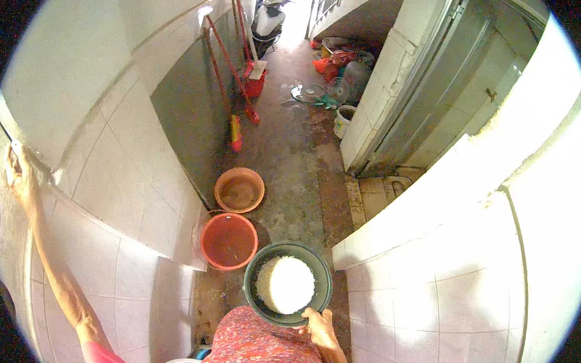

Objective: The person retrieves a pot of rice from a storage area and moves to a utility room. They fill the pot with water from a wall tap, wash the rice by hand, and drain the water into a large metal basin. This process is repeated multiple times to clean the rice.

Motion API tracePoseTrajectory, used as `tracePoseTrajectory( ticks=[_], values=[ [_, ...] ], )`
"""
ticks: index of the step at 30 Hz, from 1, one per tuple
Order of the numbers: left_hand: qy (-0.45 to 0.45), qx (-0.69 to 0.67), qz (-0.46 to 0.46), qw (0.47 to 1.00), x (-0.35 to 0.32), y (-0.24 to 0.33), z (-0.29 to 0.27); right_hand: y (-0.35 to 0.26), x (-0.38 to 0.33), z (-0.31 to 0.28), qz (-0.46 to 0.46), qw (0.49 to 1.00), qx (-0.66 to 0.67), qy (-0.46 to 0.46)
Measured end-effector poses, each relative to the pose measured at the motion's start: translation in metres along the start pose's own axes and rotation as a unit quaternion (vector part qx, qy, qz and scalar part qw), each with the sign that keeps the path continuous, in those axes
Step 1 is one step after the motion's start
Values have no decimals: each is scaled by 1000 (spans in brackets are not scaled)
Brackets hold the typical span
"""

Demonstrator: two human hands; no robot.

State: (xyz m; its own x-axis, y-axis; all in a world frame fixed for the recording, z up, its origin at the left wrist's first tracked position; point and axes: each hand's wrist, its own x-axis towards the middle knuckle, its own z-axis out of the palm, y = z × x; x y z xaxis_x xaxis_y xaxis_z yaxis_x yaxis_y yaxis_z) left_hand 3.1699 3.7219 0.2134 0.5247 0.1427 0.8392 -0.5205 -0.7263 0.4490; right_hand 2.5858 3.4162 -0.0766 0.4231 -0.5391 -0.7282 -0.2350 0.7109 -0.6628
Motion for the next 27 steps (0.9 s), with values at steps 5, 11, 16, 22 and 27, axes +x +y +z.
tracePoseTrajectory(
  ticks=[5, 11, 16, 22, 27],
  values=[
    [48, -13, -40, 998, -31, 50, 0, -6, -5, 6, -32, 999, 0, 17],
    [-54, -133, -173, 974, -192, 54, -74, -20, 1, -4, 26, 994, -108, -15],
    [-367, -205, -473, 775, -439, 146, -163, -18, 22, -28, -6, 956, -282, -82],
    [-224, -329, -698, 595, -584, 288, -234, -32, 12, -28, 10, 830, -507, -234],
    [-40, -325, -847, 419, -608, 309, -272, -16, -3, -25, 28, 757, -540, -366]
  ],
)
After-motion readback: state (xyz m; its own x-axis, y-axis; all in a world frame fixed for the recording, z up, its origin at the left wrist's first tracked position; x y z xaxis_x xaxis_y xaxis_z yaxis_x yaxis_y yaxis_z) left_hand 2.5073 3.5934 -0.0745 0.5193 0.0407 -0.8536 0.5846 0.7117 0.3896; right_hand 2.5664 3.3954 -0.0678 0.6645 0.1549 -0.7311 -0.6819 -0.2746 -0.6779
